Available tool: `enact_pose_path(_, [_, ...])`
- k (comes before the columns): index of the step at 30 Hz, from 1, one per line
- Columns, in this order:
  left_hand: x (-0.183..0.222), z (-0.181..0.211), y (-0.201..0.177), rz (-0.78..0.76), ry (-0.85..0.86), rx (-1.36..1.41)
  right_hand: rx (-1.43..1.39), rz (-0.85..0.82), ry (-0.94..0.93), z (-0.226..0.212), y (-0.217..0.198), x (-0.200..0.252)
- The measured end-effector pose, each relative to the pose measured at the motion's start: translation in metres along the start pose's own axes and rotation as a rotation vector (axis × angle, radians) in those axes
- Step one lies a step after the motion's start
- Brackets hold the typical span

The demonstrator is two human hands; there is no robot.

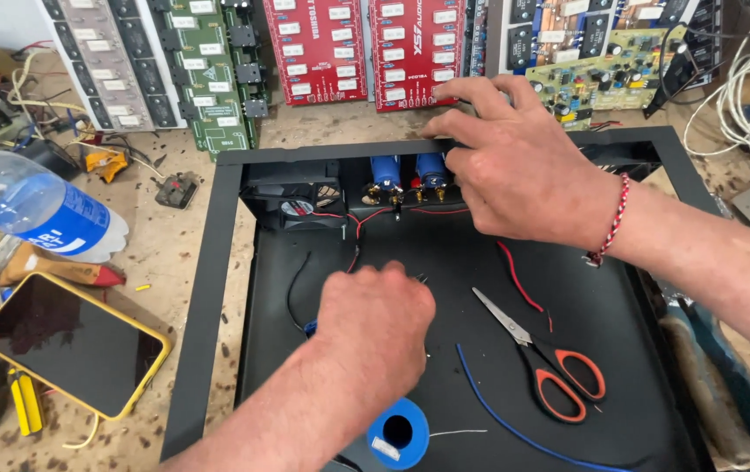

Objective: Soldering and connecting wires inside an electronic amplifier or power supply chassis on a repair bench.

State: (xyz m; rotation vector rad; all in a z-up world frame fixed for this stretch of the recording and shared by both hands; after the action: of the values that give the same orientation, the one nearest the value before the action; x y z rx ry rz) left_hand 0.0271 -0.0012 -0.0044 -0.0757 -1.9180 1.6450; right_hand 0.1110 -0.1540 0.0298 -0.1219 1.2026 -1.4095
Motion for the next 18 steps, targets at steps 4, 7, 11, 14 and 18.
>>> enact_pose_path(4, [-0.001, -0.031, -0.033, 0.237, -0.314, 0.097, -0.006, 0.031, 0.008, 0.000, -0.004, 0.006])
enact_pose_path(7, [-0.009, -0.077, -0.044, 0.629, -0.503, 0.175, -0.317, 0.130, 0.066, 0.009, -0.012, 0.005])
enact_pose_path(11, [-0.011, -0.098, -0.050, 0.870, -0.379, 0.080, -0.471, 0.193, 0.061, 0.014, -0.025, 0.001])
enact_pose_path(14, [-0.023, -0.095, -0.052, 0.936, -0.147, -0.078, -0.450, 0.156, 0.103, 0.017, -0.019, 0.008])
enact_pose_path(18, [-0.045, -0.101, -0.050, 0.887, 0.034, -0.007, -0.435, -0.095, 0.309, 0.021, -0.001, 0.015])
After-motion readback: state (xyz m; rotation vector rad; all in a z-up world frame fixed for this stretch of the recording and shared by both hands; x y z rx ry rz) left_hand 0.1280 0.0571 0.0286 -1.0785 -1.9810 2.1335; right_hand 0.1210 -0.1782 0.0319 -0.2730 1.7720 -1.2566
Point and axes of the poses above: each hand's wrist, its own x-axis away from the middle knuckle, its own y-axis out of the palm, z = x × y, the point moved 3 cm from there along -x, towards the middle knuckle, and after that the axes turned 9 degrees about z, right-handed, at the moved point
